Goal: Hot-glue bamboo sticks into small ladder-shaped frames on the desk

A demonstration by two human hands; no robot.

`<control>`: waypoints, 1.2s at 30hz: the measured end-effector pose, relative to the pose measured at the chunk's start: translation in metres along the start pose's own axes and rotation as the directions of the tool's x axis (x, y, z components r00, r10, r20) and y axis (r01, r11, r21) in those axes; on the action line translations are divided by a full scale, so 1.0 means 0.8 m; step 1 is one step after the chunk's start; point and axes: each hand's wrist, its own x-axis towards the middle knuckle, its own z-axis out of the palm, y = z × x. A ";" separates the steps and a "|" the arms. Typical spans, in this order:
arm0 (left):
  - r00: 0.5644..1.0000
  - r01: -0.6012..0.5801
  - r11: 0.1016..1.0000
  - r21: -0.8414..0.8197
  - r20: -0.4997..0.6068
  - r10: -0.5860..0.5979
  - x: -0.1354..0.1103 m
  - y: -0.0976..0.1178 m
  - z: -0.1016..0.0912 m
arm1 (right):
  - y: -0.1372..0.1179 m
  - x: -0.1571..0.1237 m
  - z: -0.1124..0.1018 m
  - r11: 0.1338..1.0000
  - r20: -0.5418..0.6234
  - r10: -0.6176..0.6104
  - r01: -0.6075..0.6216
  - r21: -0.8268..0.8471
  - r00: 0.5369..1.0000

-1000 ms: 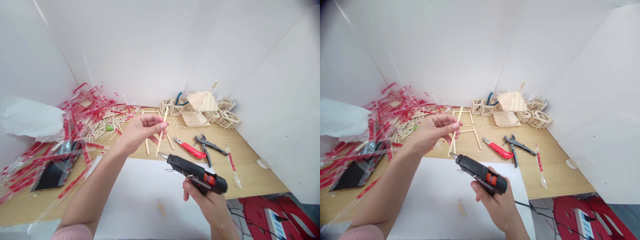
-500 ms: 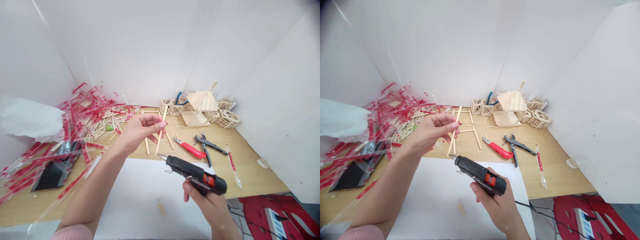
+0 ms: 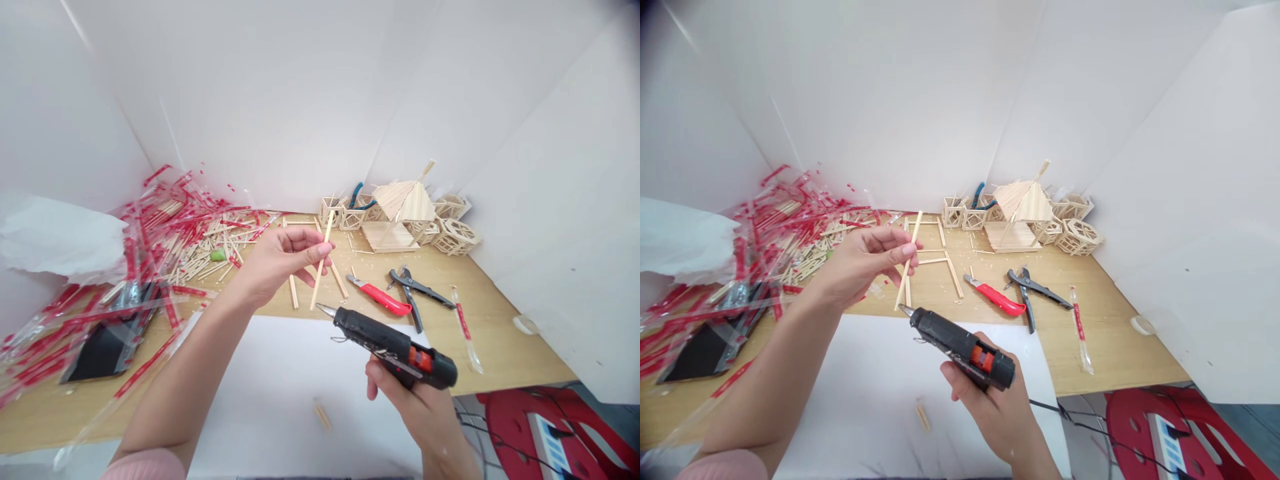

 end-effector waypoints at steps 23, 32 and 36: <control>0.989 0.119 0.990 -0.074 -0.082 -0.125 0.006 0.003 0.006 | 0.244 0.038 -0.196 0.943 -0.709 0.284 -0.323 0.084 0.646; 0.969 0.233 0.971 -0.057 -0.067 -0.236 0.020 -0.009 0.017 | 0.299 0.086 -0.249 0.933 -0.749 0.234 -0.360 -0.007 0.620; 0.968 0.222 0.973 -0.063 -0.105 -0.228 0.027 -0.016 0.017 | 0.313 0.100 -0.263 0.892 -0.740 0.234 -0.441 -0.094 0.630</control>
